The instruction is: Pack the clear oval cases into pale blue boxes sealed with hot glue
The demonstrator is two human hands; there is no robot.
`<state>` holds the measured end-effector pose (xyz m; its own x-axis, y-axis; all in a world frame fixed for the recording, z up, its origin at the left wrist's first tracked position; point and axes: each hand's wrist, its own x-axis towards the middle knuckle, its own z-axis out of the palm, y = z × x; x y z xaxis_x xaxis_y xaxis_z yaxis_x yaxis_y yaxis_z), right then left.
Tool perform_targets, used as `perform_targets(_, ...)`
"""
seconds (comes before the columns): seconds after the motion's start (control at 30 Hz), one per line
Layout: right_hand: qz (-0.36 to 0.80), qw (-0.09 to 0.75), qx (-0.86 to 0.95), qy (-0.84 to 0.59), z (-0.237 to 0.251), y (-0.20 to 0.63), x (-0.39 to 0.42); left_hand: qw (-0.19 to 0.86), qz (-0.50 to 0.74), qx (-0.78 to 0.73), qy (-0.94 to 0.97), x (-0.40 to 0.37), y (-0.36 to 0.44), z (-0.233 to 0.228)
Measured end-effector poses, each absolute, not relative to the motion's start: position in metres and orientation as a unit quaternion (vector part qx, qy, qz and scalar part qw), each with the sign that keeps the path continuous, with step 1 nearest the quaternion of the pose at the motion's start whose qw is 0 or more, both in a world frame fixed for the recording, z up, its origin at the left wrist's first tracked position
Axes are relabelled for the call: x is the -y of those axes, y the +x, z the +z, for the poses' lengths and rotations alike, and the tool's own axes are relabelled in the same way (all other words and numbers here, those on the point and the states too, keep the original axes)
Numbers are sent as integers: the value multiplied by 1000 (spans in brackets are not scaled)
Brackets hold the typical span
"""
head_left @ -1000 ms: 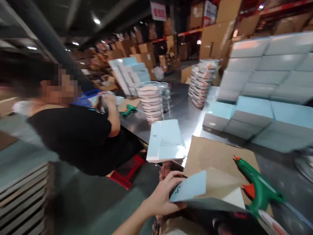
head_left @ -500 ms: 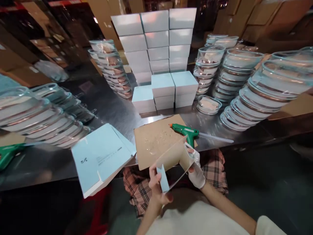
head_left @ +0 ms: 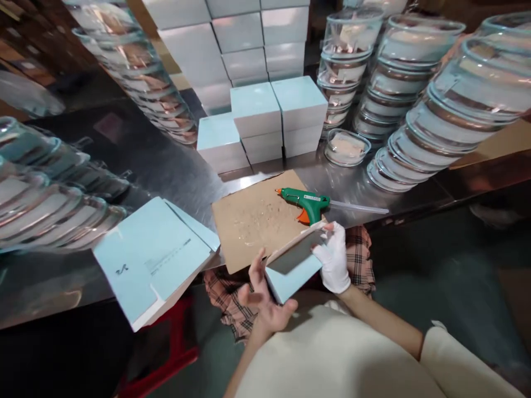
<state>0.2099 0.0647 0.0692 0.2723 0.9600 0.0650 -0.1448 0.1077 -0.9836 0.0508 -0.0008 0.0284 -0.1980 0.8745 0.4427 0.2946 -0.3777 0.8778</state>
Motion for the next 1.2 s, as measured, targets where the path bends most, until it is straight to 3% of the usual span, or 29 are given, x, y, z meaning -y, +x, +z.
perform_targets(0.17,394,510,507,-572,91,242,-76,189,550,-513,631,2,17,27)
perform_targets(0.23,314,379,563,-664,104,255,-98,171,573,-534,598,1,6,24)
perform_targets(0.3,251,195,592,-741,115,257,-124,178,574,-545,585,0,2,21)
perform_targets(0.37,249,71,582,-771,119,252,-147,189,564,-553,583,-4,0,17)
perform_targets(0.4,267,68,563,-780,119,250,-156,193,561,-558,580,-6,0,16)
perform_targets(0.53,369,217,473,-770,108,256,-165,183,571,-567,565,-15,-2,17)
perform_targets(0.63,435,282,464,-719,105,271,-151,166,598,-564,545,-16,-2,31)
perform_targets(0.9,508,515,414,-554,145,258,-103,196,608,-576,510,-31,21,60)
perform_targets(1.1,577,455,449,-508,136,255,-68,186,583,-589,528,-42,33,63)
perform_targets(1.2,521,404,519,-544,127,255,-56,168,579,-584,544,-43,34,66)
